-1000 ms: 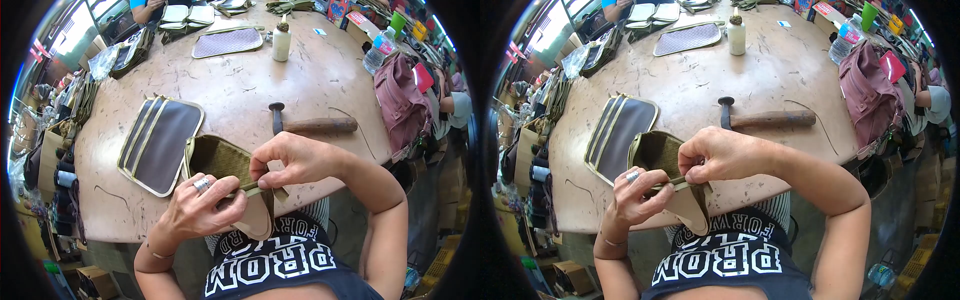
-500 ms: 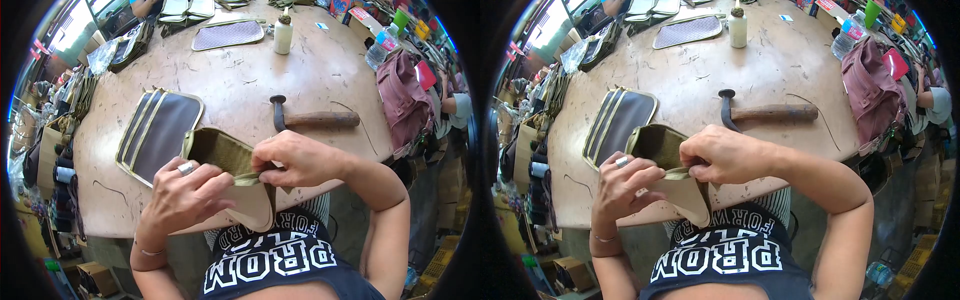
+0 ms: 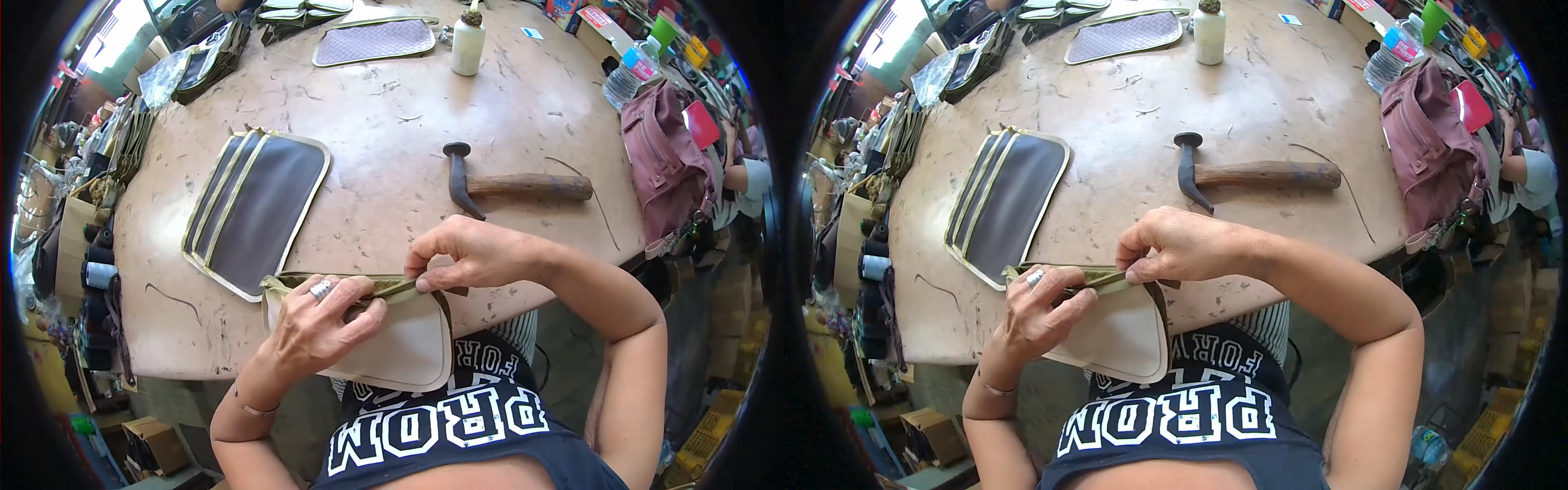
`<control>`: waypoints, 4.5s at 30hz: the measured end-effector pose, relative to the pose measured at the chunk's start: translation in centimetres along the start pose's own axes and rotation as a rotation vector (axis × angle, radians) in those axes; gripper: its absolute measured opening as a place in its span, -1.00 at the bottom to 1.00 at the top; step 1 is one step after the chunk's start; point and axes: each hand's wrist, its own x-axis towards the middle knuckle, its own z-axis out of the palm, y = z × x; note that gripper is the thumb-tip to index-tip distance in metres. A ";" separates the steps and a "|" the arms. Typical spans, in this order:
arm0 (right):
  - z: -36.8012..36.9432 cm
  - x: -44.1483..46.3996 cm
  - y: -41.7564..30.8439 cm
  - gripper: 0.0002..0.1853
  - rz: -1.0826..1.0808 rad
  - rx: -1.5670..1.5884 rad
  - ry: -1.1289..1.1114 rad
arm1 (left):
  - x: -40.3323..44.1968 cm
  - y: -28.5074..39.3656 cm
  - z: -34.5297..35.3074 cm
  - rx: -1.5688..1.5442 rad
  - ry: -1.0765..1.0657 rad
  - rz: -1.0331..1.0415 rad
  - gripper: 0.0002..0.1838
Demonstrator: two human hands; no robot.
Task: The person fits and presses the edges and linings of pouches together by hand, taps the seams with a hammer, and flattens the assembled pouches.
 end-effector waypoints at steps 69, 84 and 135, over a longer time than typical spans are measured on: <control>1.4 2.5 2.4 -0.86 -0.098 -0.419 0.162 | -2.2 -0.8 1.8 -0.151 -0.032 -0.205 -0.69; 0.8 1.8 2.1 -0.85 -0.102 -0.303 0.159 | -5.7 -2.3 -0.1 -0.679 -0.050 -0.668 -0.35; 3.1 4.0 1.2 -0.79 -0.018 -0.170 0.113 | -5.0 0.0 3.0 -0.449 0.246 -0.454 -0.75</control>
